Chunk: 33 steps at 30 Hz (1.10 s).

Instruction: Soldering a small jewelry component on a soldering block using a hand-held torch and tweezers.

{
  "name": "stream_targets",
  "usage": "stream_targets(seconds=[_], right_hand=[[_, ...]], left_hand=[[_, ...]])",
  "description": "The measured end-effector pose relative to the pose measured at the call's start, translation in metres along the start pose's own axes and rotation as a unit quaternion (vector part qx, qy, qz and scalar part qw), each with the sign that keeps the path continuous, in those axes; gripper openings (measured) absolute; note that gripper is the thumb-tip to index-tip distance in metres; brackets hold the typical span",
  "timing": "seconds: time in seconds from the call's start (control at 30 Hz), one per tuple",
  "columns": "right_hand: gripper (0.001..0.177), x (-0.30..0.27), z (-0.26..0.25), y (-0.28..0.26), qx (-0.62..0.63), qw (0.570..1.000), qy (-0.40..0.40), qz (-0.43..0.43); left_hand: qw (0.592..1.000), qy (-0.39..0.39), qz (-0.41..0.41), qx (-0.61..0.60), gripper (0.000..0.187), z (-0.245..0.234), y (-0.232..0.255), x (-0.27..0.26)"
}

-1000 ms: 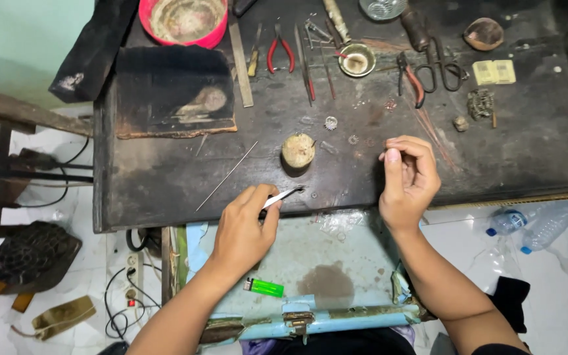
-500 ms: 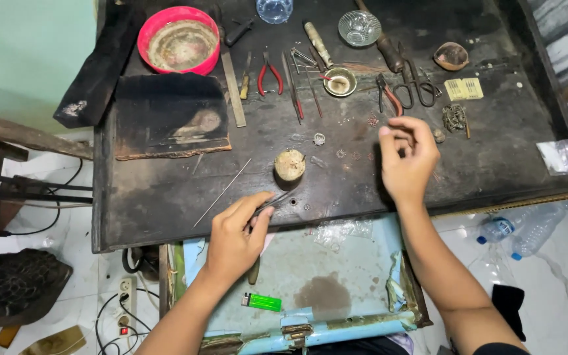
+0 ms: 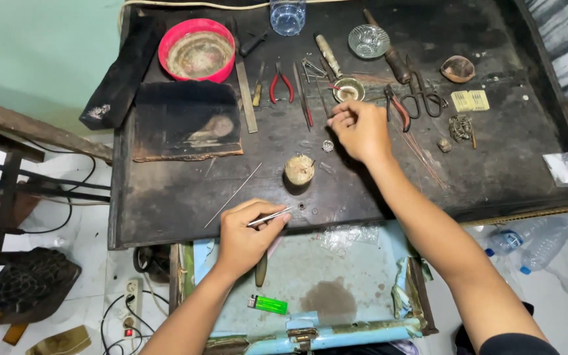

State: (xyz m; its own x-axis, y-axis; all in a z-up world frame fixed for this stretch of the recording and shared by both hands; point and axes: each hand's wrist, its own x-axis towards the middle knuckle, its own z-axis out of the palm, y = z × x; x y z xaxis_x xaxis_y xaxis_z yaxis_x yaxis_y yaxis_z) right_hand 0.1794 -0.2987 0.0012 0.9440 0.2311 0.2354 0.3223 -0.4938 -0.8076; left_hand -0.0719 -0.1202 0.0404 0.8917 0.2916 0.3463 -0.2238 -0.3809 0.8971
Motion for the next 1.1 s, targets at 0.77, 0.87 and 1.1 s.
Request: stream_targets(seconds=[0.77,0.87,1.1], right_hand=[[0.012,0.032,0.024,0.002,-0.205,0.977,-0.045,0.03],[0.01,0.034,0.022,0.0,-0.227,0.972,-0.044,0.041],[0.006,0.039,0.031,0.009,-0.269,0.962,-0.036,0.041]], left_hand=[[0.977,0.031,-0.085,-0.193,0.008,0.029,-0.036,-0.017],[0.977,0.034,-0.082,-0.194,0.008,0.029,-0.039,-0.016],[0.988,0.024,-0.056,-0.139,0.007,0.027,-0.035,-0.014]])
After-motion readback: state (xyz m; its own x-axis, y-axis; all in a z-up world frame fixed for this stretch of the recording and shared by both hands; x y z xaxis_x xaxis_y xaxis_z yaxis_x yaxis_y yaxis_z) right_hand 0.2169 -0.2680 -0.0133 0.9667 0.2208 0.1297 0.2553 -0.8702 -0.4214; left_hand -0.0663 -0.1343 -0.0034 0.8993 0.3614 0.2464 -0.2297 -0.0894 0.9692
